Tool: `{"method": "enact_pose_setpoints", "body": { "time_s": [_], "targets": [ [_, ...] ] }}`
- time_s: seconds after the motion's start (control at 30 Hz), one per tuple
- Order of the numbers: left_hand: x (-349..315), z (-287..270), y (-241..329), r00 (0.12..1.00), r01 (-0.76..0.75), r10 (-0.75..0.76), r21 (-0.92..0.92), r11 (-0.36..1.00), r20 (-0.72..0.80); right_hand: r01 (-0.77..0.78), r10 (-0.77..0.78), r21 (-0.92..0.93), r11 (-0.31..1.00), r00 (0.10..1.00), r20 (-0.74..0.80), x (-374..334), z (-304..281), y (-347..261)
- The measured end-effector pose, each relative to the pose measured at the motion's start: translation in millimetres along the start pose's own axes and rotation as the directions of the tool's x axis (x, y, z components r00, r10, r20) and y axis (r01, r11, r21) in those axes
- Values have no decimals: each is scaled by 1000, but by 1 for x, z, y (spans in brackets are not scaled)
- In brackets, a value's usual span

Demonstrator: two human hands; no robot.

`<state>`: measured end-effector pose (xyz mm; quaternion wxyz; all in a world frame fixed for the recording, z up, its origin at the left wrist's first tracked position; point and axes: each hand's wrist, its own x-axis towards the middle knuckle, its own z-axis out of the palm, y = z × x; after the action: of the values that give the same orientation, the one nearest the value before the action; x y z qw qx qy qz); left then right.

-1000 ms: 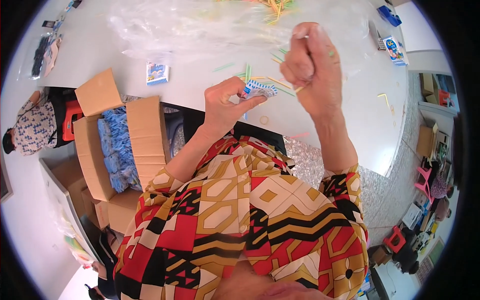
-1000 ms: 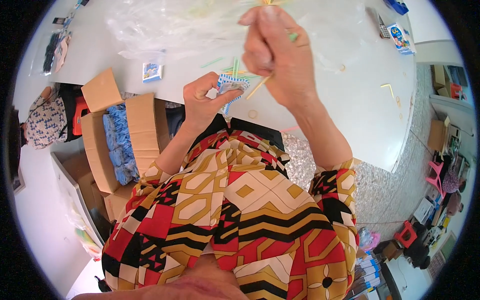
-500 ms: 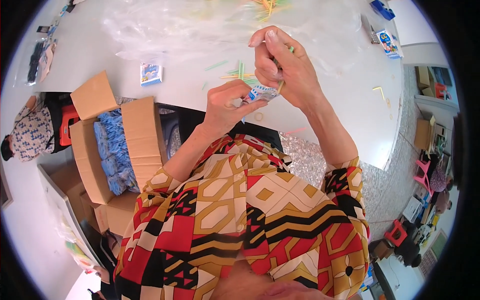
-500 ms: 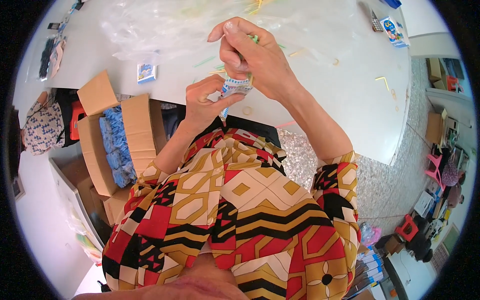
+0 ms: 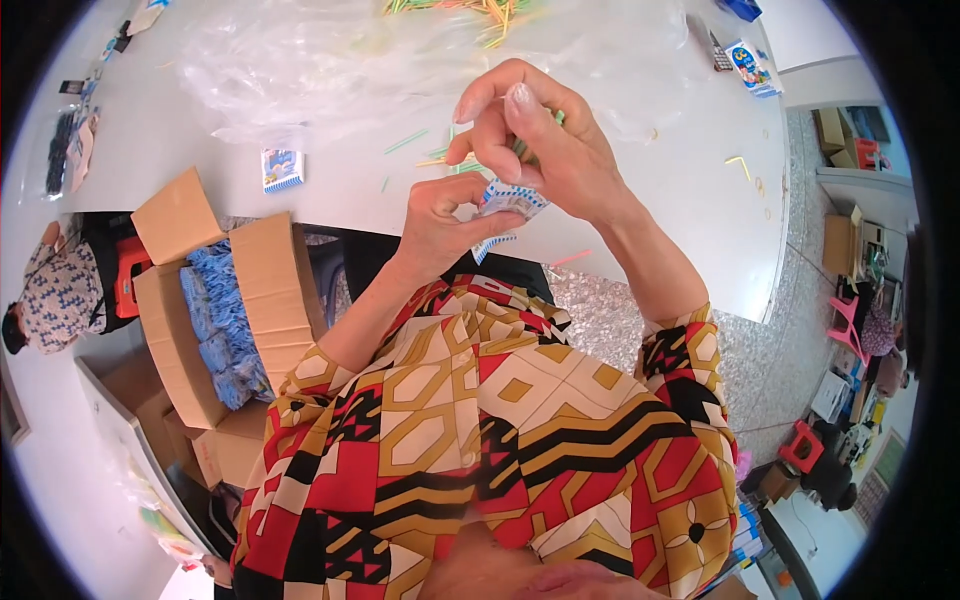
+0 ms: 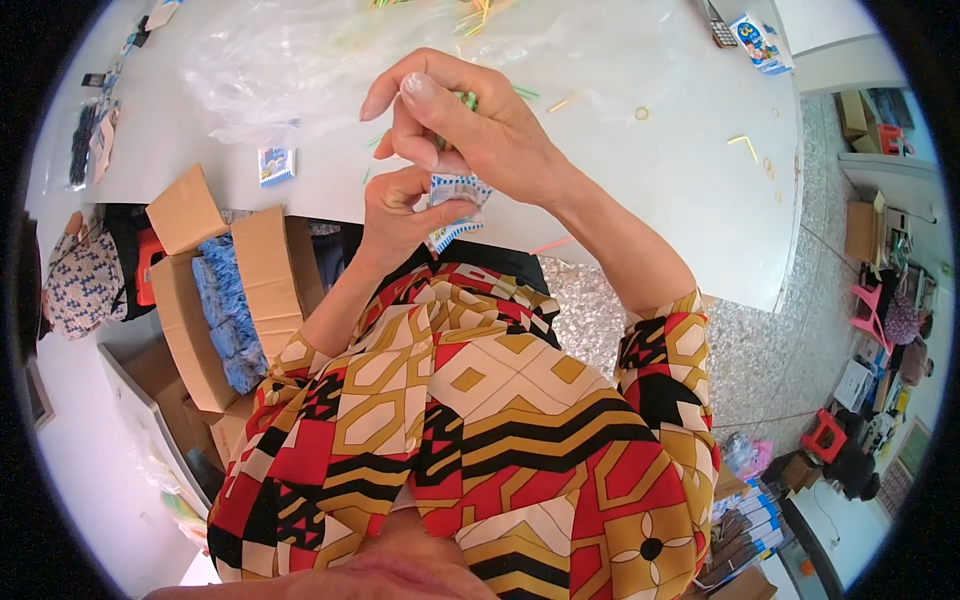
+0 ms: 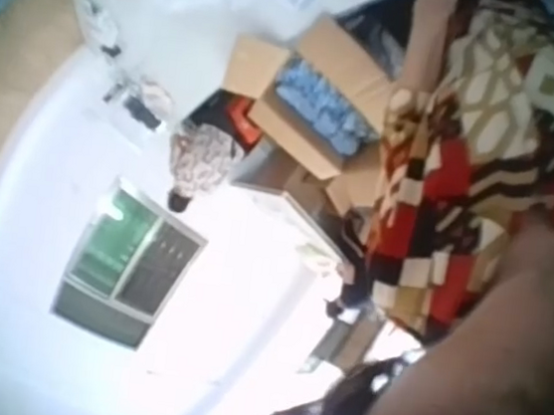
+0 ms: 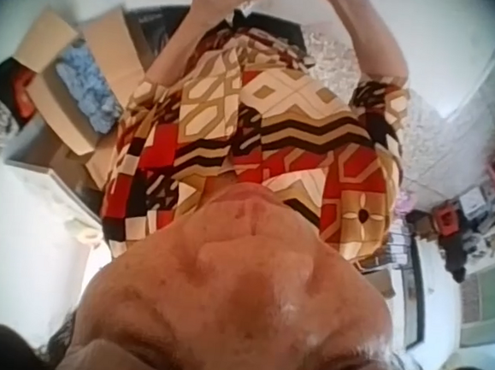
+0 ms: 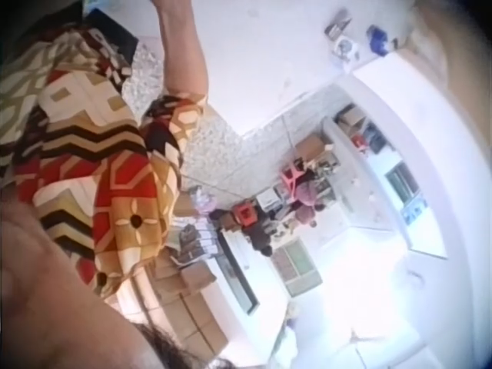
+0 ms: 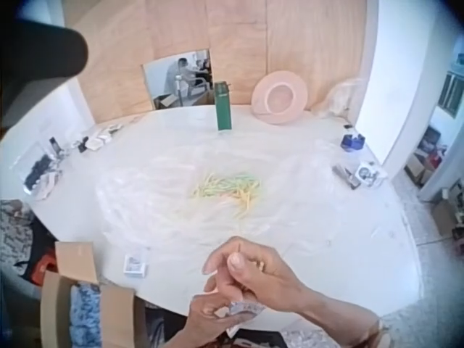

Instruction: The recorder is putting small yellow plastic components into small blue and white packets and placing the packets into a cardboard box.

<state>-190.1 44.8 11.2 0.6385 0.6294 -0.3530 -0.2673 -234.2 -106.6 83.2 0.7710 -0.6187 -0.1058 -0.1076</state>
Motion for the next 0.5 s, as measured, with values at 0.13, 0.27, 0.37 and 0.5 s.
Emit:
{"method": "enact_pose_setpoints", "body": {
  "time_s": [0.13,0.27,0.37,0.5],
  "targets": [
    [-1,3,2,998,5,-2,-39,999,59,15,-13,-43,999,999,44,-8,-7,1],
    [0,5,-1,996,-6,6,0,1000,93,-71,75,68,995,995,-58,-13,-8,-1],
    [2,9,0,997,-63,63,7,998,43,-65,80,132,989,990,-113,-14,-8,-5],
    [3,11,3,997,-61,59,61,996,46,-66,89,139,988,982,-167,-15,-5,-7]
  ]
}}
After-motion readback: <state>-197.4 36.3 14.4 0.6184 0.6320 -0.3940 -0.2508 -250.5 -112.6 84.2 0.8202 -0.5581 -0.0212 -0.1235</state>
